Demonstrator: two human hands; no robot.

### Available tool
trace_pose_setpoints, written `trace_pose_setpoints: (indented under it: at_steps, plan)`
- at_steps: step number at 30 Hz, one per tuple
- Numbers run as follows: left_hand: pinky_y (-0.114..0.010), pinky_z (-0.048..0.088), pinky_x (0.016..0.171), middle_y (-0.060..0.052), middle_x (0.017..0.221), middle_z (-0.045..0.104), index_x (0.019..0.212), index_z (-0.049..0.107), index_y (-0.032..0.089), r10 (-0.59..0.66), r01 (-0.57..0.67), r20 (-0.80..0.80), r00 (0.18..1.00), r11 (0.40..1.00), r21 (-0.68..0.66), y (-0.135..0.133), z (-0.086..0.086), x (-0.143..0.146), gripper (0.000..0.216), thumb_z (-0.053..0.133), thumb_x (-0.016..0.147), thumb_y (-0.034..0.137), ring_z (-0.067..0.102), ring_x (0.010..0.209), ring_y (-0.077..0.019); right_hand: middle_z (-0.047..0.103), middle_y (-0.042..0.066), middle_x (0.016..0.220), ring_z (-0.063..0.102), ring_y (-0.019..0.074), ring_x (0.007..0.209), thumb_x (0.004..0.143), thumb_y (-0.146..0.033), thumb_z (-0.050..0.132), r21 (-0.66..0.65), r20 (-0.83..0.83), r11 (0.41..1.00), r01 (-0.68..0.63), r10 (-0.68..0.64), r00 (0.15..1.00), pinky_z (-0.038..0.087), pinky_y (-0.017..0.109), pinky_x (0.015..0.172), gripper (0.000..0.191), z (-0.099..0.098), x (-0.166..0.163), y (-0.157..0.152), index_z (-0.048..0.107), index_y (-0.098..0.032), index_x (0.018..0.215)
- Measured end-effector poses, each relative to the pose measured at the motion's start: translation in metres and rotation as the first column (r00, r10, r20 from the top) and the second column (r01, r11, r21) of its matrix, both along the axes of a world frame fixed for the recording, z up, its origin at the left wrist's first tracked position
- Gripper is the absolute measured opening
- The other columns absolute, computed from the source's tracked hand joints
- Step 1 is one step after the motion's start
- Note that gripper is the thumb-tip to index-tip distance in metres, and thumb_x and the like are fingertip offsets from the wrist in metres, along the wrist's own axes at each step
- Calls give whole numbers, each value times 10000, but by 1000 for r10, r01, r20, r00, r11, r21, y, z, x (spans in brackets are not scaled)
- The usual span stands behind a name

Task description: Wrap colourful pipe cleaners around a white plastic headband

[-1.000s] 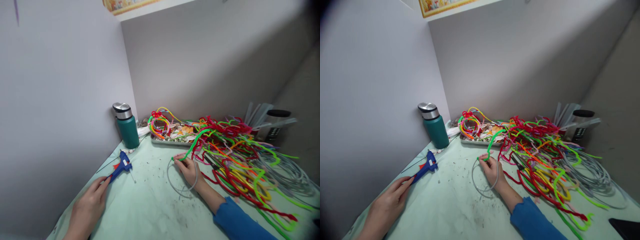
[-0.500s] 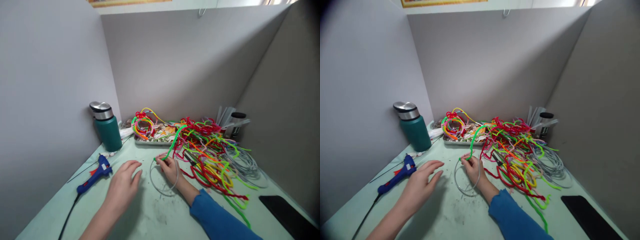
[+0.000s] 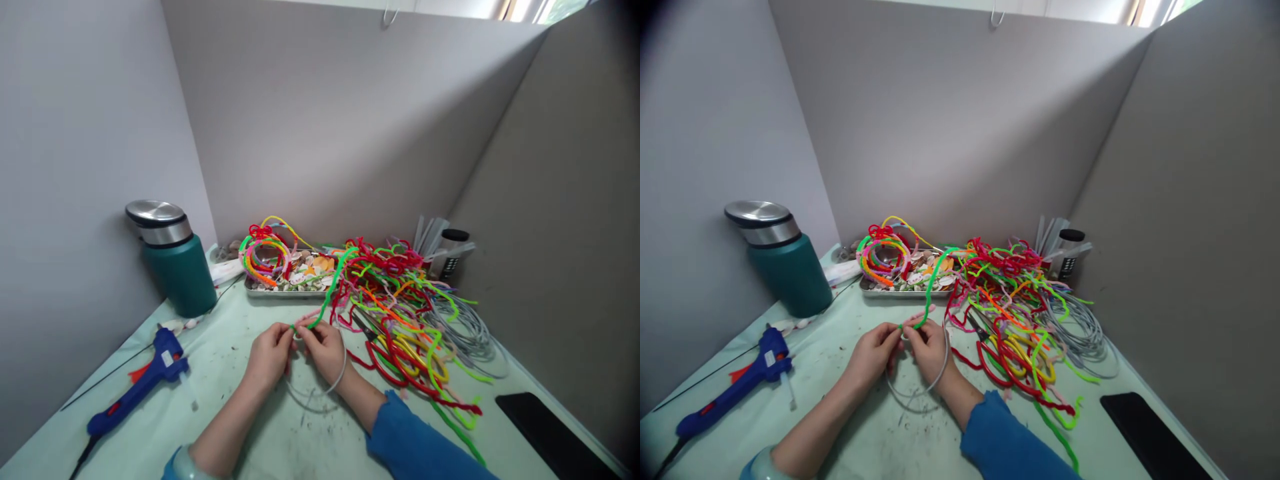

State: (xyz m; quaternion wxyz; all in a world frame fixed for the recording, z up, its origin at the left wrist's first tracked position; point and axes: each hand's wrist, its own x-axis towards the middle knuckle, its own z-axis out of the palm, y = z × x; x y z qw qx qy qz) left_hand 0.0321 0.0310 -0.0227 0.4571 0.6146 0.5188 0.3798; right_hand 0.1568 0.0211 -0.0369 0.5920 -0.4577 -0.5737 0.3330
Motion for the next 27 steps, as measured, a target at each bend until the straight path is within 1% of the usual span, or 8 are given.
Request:
trace_pose_setpoints:
  at_steps: [3, 6, 11, 14, 17, 19, 23, 27]
  plan:
    - [-178, 275, 295, 61, 465, 445, 640, 484, 169, 24, -13, 116, 993, 995, -96, 2, -1, -1, 270, 477, 755, 413, 334, 295, -54, 636, 49, 845, 532, 98, 552, 752, -227, 561, 19, 17, 1000, 2, -2, 1000, 440, 204, 481, 164, -2, -2, -2, 657, -177, 876]
    - [-163, 256, 276, 70, 463, 410, 621, 471, 167, 58, -6, 258, 964, 980, -199, 3, 4, -3, 276, 536, 706, 421, 290, 298, -37, 645, 45, 839, 553, 115, 588, 743, -221, 568, 11, 24, 1000, -10, 10, 1000, 459, 224, 526, 203, -3, -4, -4, 642, -182, 928]
    - [-151, 234, 255, 81, 442, 366, 616, 479, 158, 43, 80, 366, 929, 946, -314, -2, 13, -5, 313, 593, 659, 447, 218, 292, -18, 660, 56, 812, 598, 167, 724, 748, -245, 572, 14, 33, 1000, 10, -11, 999, 480, 267, 626, 151, -2, -4, -6, 660, -177, 849]
    - [-148, 228, 252, 75, 463, 388, 647, 498, 156, 51, 77, 373, 927, 945, -319, -4, 15, -5, 313, 605, 646, 450, 220, 294, -16, 667, 62, 818, 607, 186, 784, 739, -249, 588, 39, 39, 999, 32, -33, 999, 480, 295, 698, 136, 1, -4, -7, 665, -172, 821]
    - [-145, 217, 253, 77, 454, 371, 613, 473, 161, 62, 55, 367, 928, 952, -301, -5, 14, -4, 318, 594, 655, 452, 220, 299, -17, 671, 61, 809, 612, 190, 805, 749, -266, 590, 18, 69, 998, 62, -63, 996, 476, 296, 727, 135, 5, -4, -9, 669, -168, 796]
    - [-145, 210, 255, 83, 444, 351, 597, 455, 166, 66, 46, 368, 927, 957, -288, -6, 13, -3, 317, 582, 666, 448, 218, 299, -20, 672, 55, 777, 617, 187, 779, 756, -280, 585, -18, 89, 996, 82, -81, 993, 480, 284, 694, 152, 7, -4, -11, 673, -167, 804]
    - [-155, 199, 265, 89, 440, 346, 655, 502, 164, 62, 32, 350, 935, 966, -257, -5, 11, -2, 291, 570, 670, 446, 233, 294, -30, 661, 42, 681, 617, 182, 691, 762, -300, 573, -44, 123, 991, 124, -118, 985, 476, 264, 595, 184, 8, -4, -13, 685, -167, 824]
    - [-177, 210, 298, 85, 429, 356, 693, 550, 163, 67, -19, 228, 971, 978, -207, -5, 8, -2, 292, 527, 701, 454, 271, 295, -51, 662, 43, 675, 610, 181, 664, 763, -305, 573, -22, 171, 990, 137, -132, 976, 465, 263, 569, 175, 9, -4, -15, 690, -176, 784]
